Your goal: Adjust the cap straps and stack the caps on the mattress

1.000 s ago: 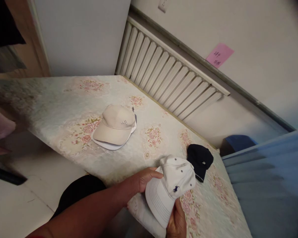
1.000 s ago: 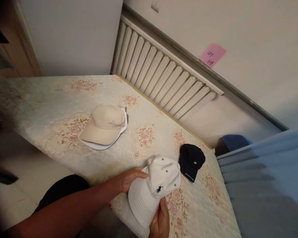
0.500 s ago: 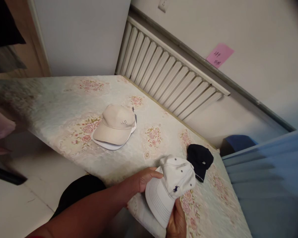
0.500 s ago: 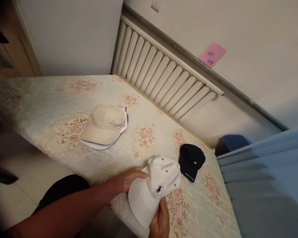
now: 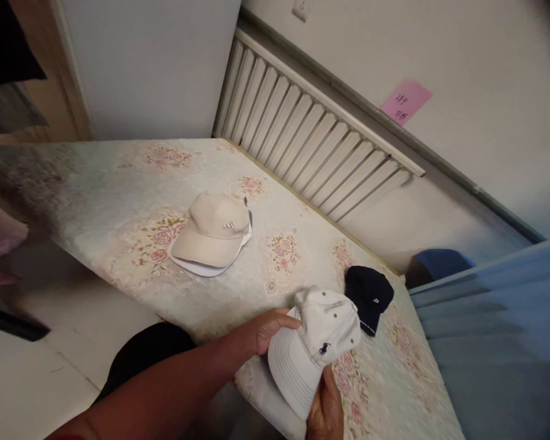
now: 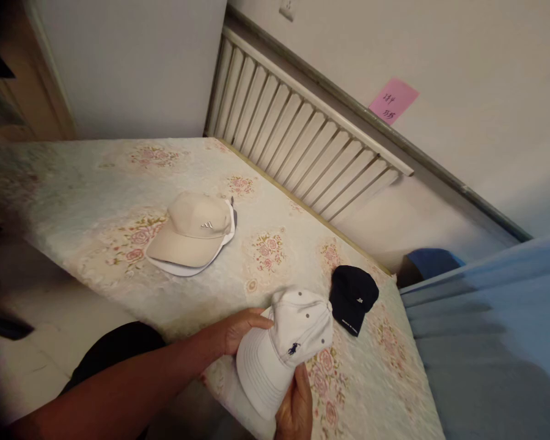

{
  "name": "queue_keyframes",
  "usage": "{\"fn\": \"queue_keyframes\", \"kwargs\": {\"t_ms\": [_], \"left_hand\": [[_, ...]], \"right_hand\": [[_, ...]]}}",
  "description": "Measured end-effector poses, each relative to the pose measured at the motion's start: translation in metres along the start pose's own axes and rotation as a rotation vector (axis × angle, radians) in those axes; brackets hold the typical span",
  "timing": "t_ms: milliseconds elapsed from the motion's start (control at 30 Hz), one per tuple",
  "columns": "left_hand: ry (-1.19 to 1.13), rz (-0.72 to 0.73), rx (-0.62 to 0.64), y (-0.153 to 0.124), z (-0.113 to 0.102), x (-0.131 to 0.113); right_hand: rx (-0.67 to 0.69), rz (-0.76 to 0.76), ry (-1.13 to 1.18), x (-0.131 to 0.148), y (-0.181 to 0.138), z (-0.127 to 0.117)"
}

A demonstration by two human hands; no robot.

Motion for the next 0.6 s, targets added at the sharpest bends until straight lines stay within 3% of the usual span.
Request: {"fn": "queue_keyframes", "kwargs": {"t_ms": [433,600], "left_hand": [[0.009,0.022,0.020,0.000,0.000,-0.001],[0.016,0.017,0.000,0.001,-0.002,-0.001]], "right_hand": [[-0.071,0.077,0.118,-0.019,0.016,0.000],[-0.033,0.098,0.165,-0.021,0.020,0.000]]}}
Point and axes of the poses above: each hand's wrist, its own y-axis towards the middle knuckle, its own z-axis out of the palm, x = y × z, the point moved 5 cm from there along y, towards the middle knuckle, and after that the axes turned 5 degrees about x, right-handed, at the moved point
